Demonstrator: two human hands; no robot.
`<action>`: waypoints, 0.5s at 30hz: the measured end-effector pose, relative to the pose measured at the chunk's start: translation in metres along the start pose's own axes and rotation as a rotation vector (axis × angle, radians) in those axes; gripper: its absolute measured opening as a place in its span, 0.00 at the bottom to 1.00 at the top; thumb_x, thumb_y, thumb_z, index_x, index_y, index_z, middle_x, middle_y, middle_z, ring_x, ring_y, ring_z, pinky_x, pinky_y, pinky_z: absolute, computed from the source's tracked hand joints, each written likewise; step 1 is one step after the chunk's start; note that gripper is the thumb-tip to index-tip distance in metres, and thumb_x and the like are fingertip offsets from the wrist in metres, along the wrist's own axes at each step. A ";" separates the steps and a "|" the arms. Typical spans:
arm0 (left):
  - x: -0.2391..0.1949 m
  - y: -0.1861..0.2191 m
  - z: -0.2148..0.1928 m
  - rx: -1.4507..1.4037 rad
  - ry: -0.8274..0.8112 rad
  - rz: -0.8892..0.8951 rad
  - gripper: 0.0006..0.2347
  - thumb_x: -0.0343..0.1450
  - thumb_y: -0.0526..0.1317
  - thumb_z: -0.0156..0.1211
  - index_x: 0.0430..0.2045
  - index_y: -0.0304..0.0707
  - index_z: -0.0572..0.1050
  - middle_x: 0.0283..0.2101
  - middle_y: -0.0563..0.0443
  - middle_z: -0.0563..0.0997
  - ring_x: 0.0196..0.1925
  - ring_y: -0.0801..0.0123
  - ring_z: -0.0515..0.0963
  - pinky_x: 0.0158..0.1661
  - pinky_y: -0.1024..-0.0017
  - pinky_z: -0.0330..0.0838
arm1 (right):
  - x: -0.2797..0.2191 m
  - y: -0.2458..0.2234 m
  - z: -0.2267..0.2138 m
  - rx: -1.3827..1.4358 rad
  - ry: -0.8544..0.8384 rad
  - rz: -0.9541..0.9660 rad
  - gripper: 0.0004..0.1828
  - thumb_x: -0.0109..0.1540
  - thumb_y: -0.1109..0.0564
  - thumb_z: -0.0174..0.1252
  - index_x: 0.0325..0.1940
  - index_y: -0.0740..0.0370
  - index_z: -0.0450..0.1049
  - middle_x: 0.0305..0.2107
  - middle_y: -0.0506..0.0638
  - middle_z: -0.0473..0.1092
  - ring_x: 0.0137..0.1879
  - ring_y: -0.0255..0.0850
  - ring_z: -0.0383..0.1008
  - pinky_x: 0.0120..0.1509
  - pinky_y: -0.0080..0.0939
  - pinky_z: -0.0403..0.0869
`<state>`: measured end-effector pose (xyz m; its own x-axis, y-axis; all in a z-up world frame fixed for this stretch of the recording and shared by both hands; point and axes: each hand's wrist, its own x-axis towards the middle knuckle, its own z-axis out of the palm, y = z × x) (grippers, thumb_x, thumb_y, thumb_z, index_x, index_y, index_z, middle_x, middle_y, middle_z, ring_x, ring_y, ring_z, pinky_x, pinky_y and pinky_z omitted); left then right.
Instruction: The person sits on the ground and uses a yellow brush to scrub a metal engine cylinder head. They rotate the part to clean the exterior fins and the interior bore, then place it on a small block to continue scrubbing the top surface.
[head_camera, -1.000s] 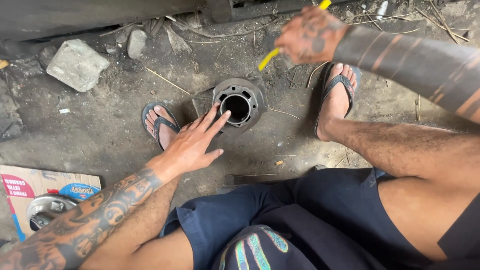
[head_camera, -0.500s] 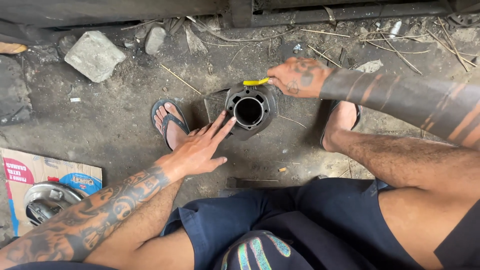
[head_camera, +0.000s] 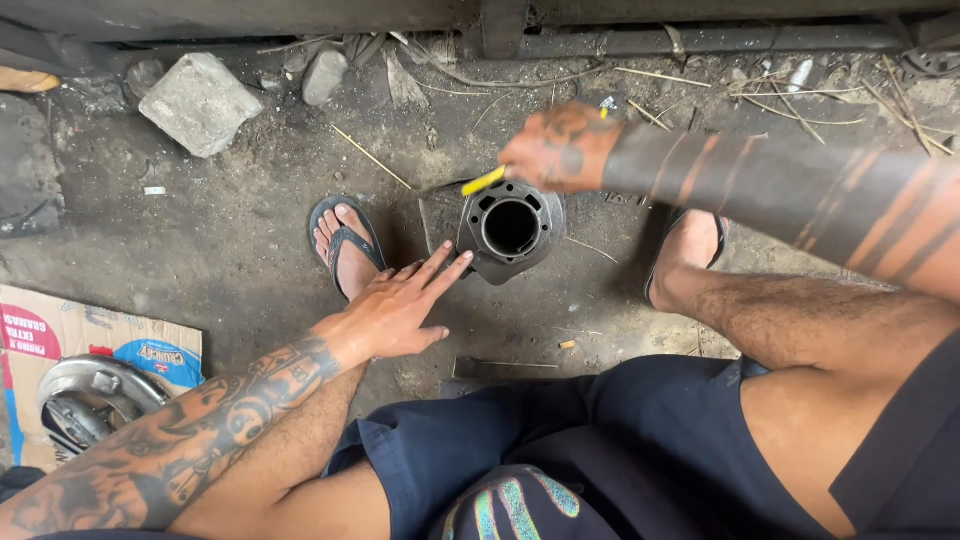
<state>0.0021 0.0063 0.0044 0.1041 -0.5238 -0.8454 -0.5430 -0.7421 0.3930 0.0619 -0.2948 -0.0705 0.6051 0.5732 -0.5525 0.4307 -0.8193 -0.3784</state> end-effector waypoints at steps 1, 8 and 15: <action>-0.002 0.001 -0.001 0.019 0.007 -0.001 0.42 0.72 0.49 0.58 0.75 0.61 0.30 0.80 0.51 0.31 0.75 0.39 0.54 0.68 0.44 0.51 | 0.000 -0.001 0.009 0.127 0.012 -0.005 0.19 0.74 0.42 0.41 0.47 0.52 0.74 0.24 0.48 0.70 0.29 0.41 0.72 0.36 0.41 0.76; 0.001 0.004 -0.001 0.046 0.000 -0.010 0.41 0.72 0.48 0.57 0.77 0.58 0.35 0.80 0.46 0.38 0.76 0.42 0.55 0.69 0.40 0.50 | -0.016 0.003 0.004 0.190 0.035 0.049 0.18 0.74 0.42 0.44 0.48 0.49 0.78 0.22 0.46 0.72 0.28 0.41 0.76 0.42 0.43 0.77; 0.010 0.002 0.005 0.053 0.082 -0.010 0.44 0.69 0.50 0.61 0.76 0.61 0.34 0.80 0.47 0.34 0.76 0.40 0.54 0.68 0.38 0.52 | -0.040 0.017 0.026 0.255 0.093 0.067 0.17 0.75 0.46 0.44 0.46 0.53 0.76 0.20 0.48 0.73 0.24 0.39 0.73 0.40 0.39 0.77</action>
<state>-0.0020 0.0018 -0.0049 0.1760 -0.5508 -0.8159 -0.5848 -0.7252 0.3634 0.0274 -0.3315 -0.0739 0.6902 0.5068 -0.5165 0.2129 -0.8244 -0.5244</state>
